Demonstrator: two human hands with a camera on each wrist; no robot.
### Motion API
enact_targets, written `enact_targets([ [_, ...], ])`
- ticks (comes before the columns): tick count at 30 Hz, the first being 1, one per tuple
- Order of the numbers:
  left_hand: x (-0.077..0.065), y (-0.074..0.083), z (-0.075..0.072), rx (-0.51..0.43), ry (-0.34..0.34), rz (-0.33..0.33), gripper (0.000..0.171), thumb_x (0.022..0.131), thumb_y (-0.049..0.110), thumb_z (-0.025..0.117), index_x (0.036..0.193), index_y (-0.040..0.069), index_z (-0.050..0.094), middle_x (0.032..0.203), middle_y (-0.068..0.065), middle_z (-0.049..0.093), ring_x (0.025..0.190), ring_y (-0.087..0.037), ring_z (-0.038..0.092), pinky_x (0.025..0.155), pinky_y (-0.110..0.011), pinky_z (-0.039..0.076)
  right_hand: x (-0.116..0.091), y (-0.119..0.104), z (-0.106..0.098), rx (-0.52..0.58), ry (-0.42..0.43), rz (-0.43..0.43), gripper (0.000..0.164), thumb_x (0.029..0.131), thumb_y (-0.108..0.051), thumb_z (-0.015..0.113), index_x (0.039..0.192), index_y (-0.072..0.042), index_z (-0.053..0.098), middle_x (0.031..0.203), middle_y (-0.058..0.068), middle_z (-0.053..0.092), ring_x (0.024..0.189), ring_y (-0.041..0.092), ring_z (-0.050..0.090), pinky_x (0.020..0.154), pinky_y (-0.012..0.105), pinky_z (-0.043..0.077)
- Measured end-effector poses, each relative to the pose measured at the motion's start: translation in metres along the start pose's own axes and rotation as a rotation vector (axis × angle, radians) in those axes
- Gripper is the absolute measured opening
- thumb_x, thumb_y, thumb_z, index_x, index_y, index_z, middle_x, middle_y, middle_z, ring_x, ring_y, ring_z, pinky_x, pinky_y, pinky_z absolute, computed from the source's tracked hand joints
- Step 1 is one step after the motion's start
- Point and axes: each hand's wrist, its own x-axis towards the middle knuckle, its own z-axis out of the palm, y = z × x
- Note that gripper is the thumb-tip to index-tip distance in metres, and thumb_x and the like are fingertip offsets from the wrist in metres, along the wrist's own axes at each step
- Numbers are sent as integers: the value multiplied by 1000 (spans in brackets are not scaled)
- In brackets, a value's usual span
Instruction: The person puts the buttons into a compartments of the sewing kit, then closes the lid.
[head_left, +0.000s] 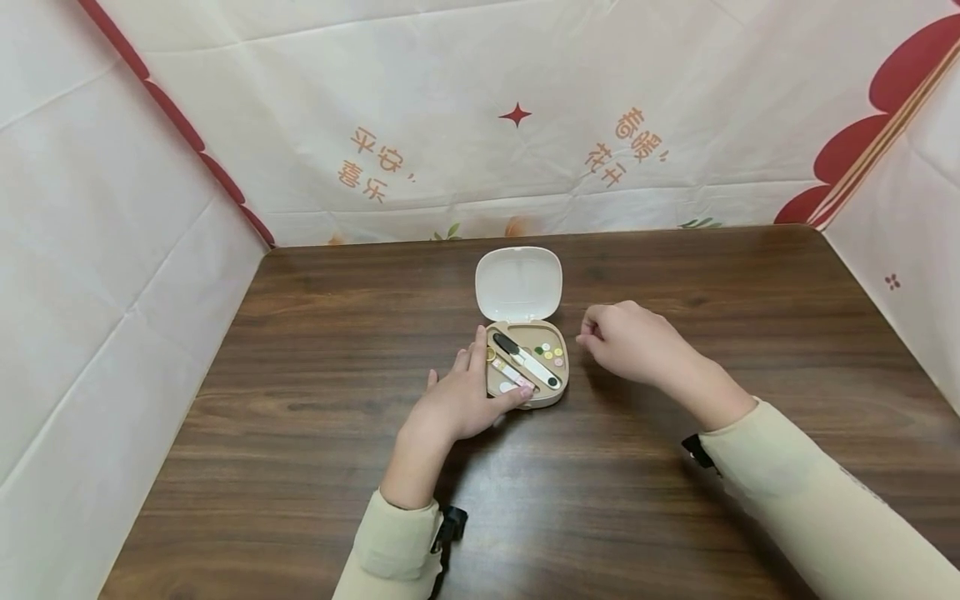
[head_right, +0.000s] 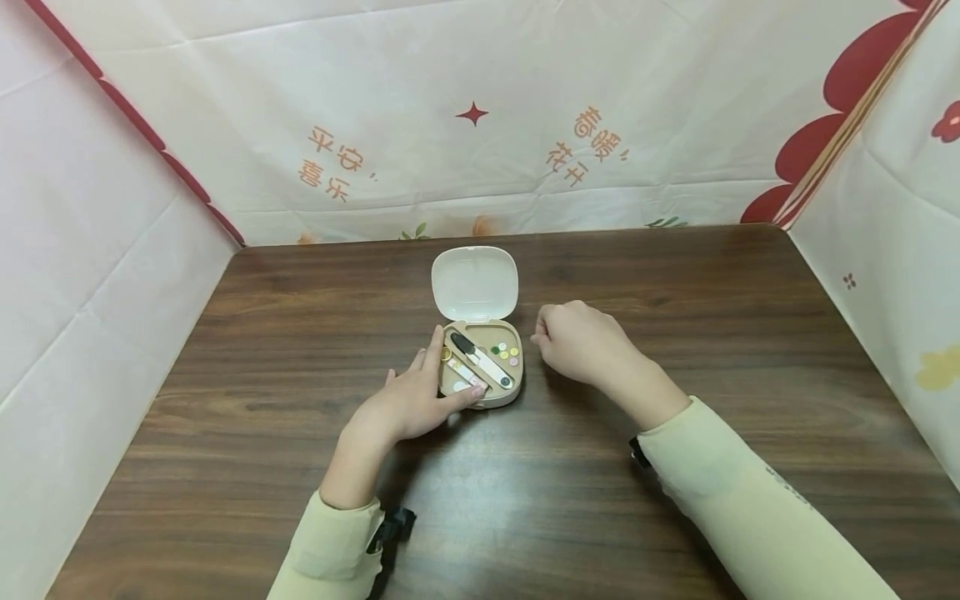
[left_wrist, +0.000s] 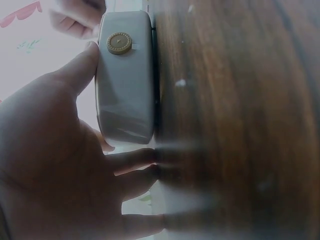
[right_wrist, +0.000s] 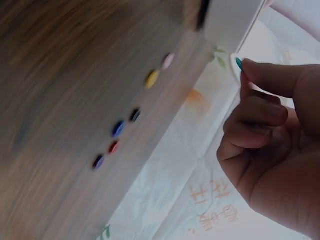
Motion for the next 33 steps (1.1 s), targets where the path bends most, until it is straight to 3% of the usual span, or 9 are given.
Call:
enact_targets([
  [6,9,-7,7,26,8,4,128,84,92,55,173,24,-8,176,-20,26,163,-39,30,127,-75,17,8,-17,5,28,51,-19,13,100,-24,69,89,-16,70,79,-1,68,76,21,63,69,45,52],
  [14,-6,11,-9,20,-38,-28,120,92,82,58,173,23,-8,177,-20,23,165,-36,25,132,-68,14,13,-23,13,10,62,-23,14,100,-23,69,88,-17,69,82,0,70,77,21,65,70,49,55],
  [24,15,-13,11,8,-11,-15,128,83,94,54,172,28,-11,178,-18,22,165,-36,26,129,-74,15,19,-27,16,-13,77,-21,16,100,-22,68,85,-18,67,81,1,69,75,22,64,68,48,54],
  [33,-4,7,-9,14,-40,-14,122,90,85,58,173,23,-8,177,-21,23,165,-37,26,130,-71,15,19,-26,16,-35,69,-7,18,100,-22,67,83,-18,66,79,2,68,74,22,63,66,48,53],
])
